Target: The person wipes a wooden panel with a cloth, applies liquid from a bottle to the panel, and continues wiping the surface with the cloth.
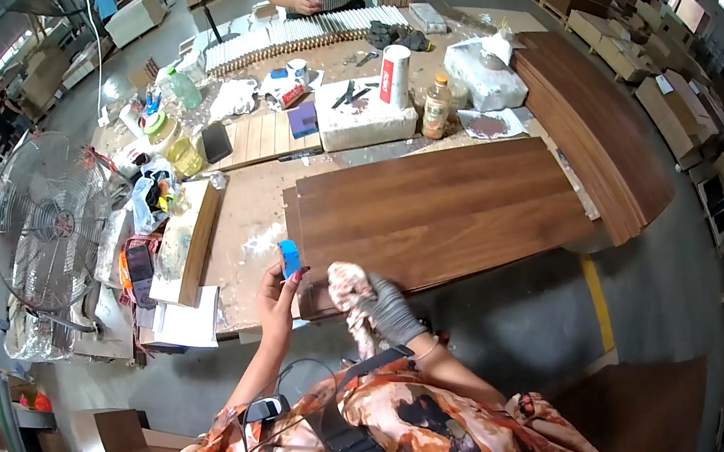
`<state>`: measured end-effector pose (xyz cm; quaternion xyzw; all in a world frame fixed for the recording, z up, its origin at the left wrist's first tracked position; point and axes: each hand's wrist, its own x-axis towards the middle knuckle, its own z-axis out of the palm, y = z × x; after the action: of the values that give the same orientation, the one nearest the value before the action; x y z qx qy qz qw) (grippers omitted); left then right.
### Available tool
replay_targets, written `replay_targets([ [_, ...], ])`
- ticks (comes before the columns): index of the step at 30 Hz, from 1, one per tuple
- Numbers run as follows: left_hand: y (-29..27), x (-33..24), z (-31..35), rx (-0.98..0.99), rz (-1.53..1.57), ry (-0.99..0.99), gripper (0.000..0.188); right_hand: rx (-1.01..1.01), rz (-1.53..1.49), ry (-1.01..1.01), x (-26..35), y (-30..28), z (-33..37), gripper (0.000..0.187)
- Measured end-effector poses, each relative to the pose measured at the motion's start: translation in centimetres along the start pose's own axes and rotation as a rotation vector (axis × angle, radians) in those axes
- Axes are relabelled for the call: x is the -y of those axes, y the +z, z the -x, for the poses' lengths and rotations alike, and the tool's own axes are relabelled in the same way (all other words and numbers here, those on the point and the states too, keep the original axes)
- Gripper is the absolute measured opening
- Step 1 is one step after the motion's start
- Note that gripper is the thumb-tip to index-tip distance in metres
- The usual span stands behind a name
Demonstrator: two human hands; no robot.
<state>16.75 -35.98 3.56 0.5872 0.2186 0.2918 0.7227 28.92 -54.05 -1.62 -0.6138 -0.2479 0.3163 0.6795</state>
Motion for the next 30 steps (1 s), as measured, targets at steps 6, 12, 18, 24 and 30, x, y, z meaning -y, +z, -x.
replay_targets([
  [6,-1.1,0.3,0.5,-0.053,-0.019,-0.017,0.02,-0.112,-0.721,0.095,5.8,-9.0,-3.7,0.039],
  [12,-1.6,1.9,0.6,-0.097,-0.067,-0.021,0.019,-0.588,1.231,-0.145,6.8,-16.3,-6.0,0.039],
  [18,-0.3,1.5,-0.6,-0.04,-0.068,-0.042,0.021,-0.836,0.972,-0.181,5.7,-21.4,-8.4,0.043],
  [24,0.2,2.7,-5.3,0.053,-0.075,-0.015,0.023,-0.373,1.665,-0.22,-0.1,-18.6,-7.3,0.063],
  [30,3.2,6.8,-12.1,0.211,-0.104,0.018,0.026,-0.485,2.05,0.022,2.3,-26.8,-6.5,0.055],
])
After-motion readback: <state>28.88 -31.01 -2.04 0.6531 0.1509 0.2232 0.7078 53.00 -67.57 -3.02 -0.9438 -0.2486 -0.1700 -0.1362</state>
